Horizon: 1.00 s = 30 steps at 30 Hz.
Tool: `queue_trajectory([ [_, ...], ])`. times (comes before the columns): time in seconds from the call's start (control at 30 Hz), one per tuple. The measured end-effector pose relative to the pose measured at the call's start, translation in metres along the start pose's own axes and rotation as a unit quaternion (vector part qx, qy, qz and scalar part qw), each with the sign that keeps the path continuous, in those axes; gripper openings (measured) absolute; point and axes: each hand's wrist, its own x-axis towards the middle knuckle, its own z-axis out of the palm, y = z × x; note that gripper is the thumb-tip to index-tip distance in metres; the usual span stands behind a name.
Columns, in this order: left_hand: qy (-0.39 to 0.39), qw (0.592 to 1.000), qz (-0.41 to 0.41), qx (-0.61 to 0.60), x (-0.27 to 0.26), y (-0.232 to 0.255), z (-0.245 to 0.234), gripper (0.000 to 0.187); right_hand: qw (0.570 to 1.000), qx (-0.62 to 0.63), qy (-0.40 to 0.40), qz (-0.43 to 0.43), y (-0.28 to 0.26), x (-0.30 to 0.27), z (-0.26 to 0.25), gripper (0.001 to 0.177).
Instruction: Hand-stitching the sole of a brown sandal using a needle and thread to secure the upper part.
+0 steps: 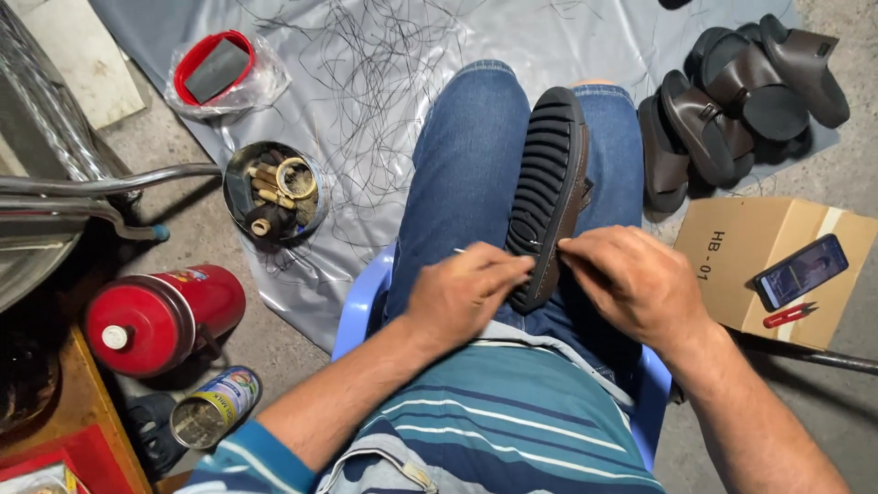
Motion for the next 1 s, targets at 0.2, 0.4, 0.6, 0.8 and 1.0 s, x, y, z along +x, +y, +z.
queue_trajectory([
  [0.2, -0.181, 0.951, -0.251, 0.006, 0.023, 0.001, -0.069, 0.015, 0.996, -0.086, -0.002, -0.002, -0.006, -0.004, -0.007, 0.007],
  [0.4, -0.16, 0.812, -0.228, -0.513, 0.021, 0.024, -0.033, 0.01, 0.998, -0.031, -0.047, -0.01, -0.002, -0.003, -0.009, 0.018],
  [0.6, -0.09, 0.991, -0.092, -0.043, 0.035, -0.002, -0.014, 0.019, 0.998, 0.018, -0.053, 0.018, 0.0, -0.002, -0.009, 0.02],
  [0.8, -0.272, 0.952, -0.136, 0.033, 0.053, 0.022, -0.018, 0.034, 0.999, 0.013, -0.046, 0.01, 0.005, -0.006, -0.001, 0.02],
  [1.0, -0.324, 0.937, -0.096, 0.085, 0.067, 0.05, -0.043, 0.055, 0.993, -0.017, -0.118, 0.011, 0.001, -0.004, -0.021, 0.027],
])
